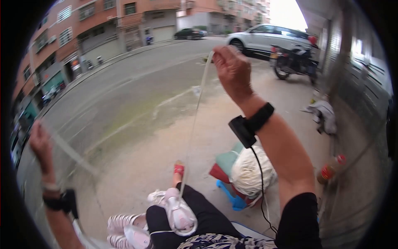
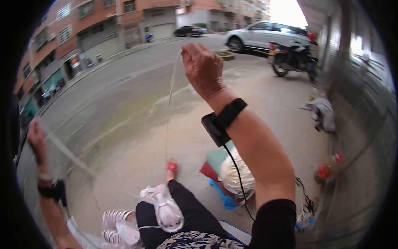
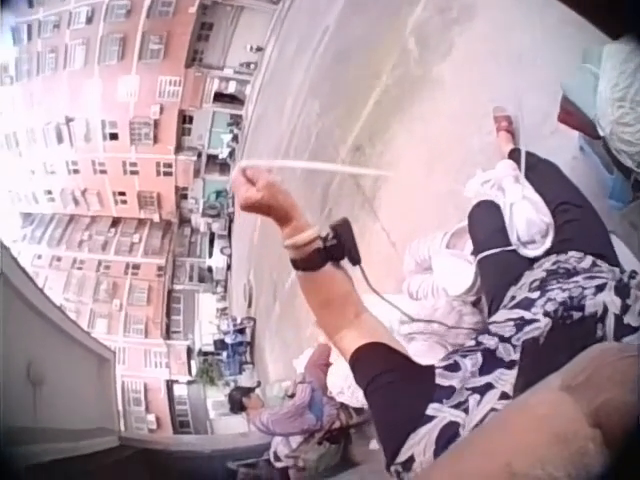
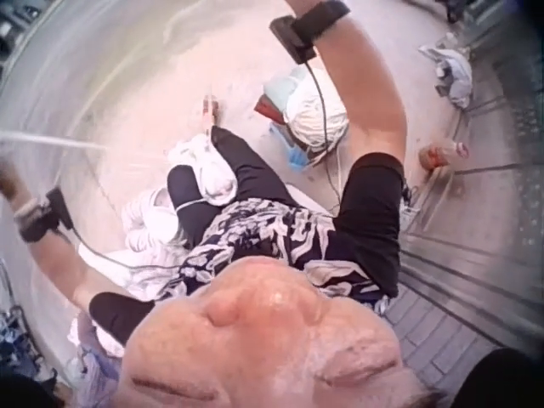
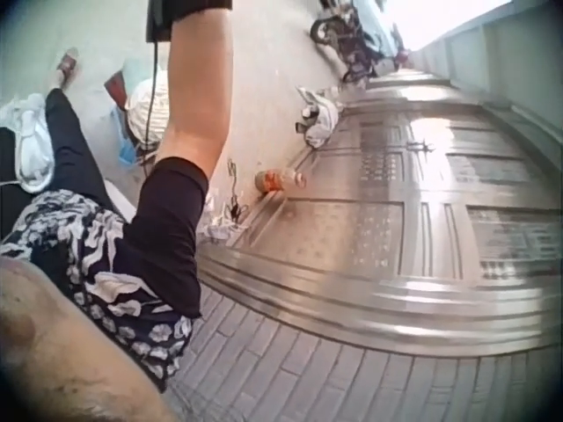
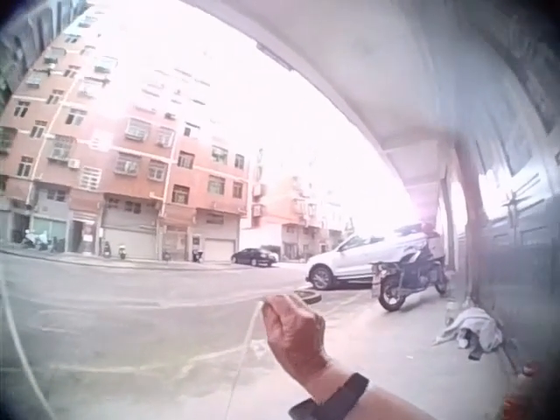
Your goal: The person is lacing several pairs of white and pink sneakers while sitting on the ground outside.
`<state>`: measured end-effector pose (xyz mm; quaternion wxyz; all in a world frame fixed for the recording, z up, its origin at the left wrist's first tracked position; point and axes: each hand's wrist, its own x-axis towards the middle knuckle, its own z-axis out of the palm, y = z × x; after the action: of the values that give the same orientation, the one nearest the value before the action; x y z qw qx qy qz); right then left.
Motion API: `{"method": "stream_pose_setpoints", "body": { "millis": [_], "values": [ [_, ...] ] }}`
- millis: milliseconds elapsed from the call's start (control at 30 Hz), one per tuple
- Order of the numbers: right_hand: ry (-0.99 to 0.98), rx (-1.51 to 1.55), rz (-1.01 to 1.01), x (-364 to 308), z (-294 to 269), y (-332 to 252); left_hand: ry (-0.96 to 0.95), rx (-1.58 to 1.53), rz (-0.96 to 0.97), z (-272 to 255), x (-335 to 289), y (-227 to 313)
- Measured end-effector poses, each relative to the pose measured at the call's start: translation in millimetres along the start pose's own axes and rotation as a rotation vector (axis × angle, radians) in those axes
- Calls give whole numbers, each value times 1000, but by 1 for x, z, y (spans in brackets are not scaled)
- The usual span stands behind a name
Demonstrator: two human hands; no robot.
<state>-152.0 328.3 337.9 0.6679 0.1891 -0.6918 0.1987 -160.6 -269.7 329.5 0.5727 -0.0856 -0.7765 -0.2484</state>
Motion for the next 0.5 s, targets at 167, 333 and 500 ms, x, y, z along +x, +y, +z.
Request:
{"method": "stream_pose_setpoints", "body": {
  "millis": [167, 333, 500],
  "values": [
    [-79, 232, -54, 32, 25, -55, -12, -490, -13, 77, 5, 193],
    [-183, 286, -143, 59, 44, -93, -61, -707, -64, 90, 18, 271],
    [-214, 322, -191, 67, 66, -115, -101, -841, -98, 101, 15, 295]
  ]
}}
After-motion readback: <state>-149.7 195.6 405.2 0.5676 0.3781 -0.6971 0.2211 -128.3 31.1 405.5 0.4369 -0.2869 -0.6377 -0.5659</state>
